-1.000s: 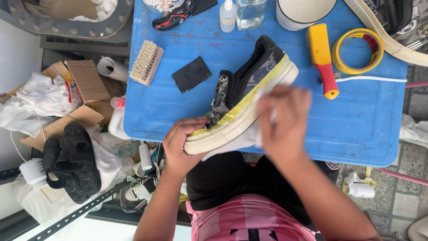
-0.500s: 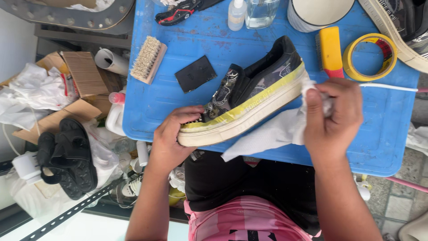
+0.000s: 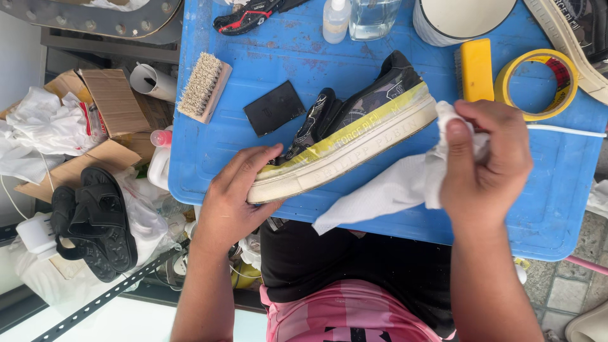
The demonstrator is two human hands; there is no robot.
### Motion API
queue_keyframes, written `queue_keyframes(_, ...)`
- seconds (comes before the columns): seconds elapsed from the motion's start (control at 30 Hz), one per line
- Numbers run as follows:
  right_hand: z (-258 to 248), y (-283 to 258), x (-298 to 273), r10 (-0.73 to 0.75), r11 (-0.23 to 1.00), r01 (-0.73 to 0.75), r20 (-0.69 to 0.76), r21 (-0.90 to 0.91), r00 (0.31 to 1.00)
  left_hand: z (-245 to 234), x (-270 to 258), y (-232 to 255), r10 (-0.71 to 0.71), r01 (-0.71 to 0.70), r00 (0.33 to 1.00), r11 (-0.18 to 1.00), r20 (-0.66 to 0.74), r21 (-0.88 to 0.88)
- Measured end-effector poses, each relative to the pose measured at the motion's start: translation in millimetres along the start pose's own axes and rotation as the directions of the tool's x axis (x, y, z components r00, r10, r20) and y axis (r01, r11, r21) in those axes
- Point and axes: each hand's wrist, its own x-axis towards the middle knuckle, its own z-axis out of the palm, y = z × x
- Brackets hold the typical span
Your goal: The person cleans a black studded slip-on shoe using a white cloth, a black sponge, and a cotton swab. They wipe the upper and sole, scrub the midsole with the sponge, and detail the seams and edges with the swab.
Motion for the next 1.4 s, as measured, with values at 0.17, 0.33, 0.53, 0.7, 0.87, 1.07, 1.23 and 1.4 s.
queue_keyframes(0.17, -20, 9, -24, -0.054, 0.999, 0.052, -0.121, -0.015, 0.991, -13, 12, 13, -0.044, 0.042, 0.995, 0.999, 0.09, 0.02)
queue_keyframes(0.33, -25, -5, -62, -0.177, 0.925, 0.245, 0.244, -0.29, 0.954, -17, 34, 37, 0.208, -0.243, 0.963, 0.944, 0.169, 0.222)
queue_keyframes(0.53, -13, -26, -70, -0.174, 0.804, 0.354, 0.381, -0.478, 0.908, 17, 71, 57, 0.286, -0.463, 0.848, 0.81, 0.446, 0.36)
queue_keyframes(0.7, -16, -11, -63, -0.079, 0.89, 0.256, 0.425, -0.378, 0.902, 40, 88, 75, 0.222, -0.511, 0.798, 0.743, 0.561, 0.433)
queue_keyframes(0.87, -23, 6, -71, -0.092, 0.929, 0.238, 0.446, -0.284, 0.89, 56, 113, 73, 0.278, -0.578, 0.742, 0.725, 0.609, 0.374)
queue_keyframes(1.07, -49, 17, -73, 0.084, 0.993, -0.064, 0.212, -0.1, 0.974, 74, 135, 73, 0.004, -0.204, 0.917, 0.864, 0.398, 0.46)
queue_keyframes(1.23, -55, 14, -56, 0.032, 0.998, -0.038, -0.134, -0.048, 0.99, 55, 113, 84, 0.284, -0.362, 0.923, 0.869, 0.259, 0.337)
queue_keyframes(1.4, -30, -5, -31, -0.065, 0.991, 0.07, -0.047, 0.118, 0.997, 44, 77, 101, 0.358, -0.426, 0.901, 0.837, 0.243, 0.343)
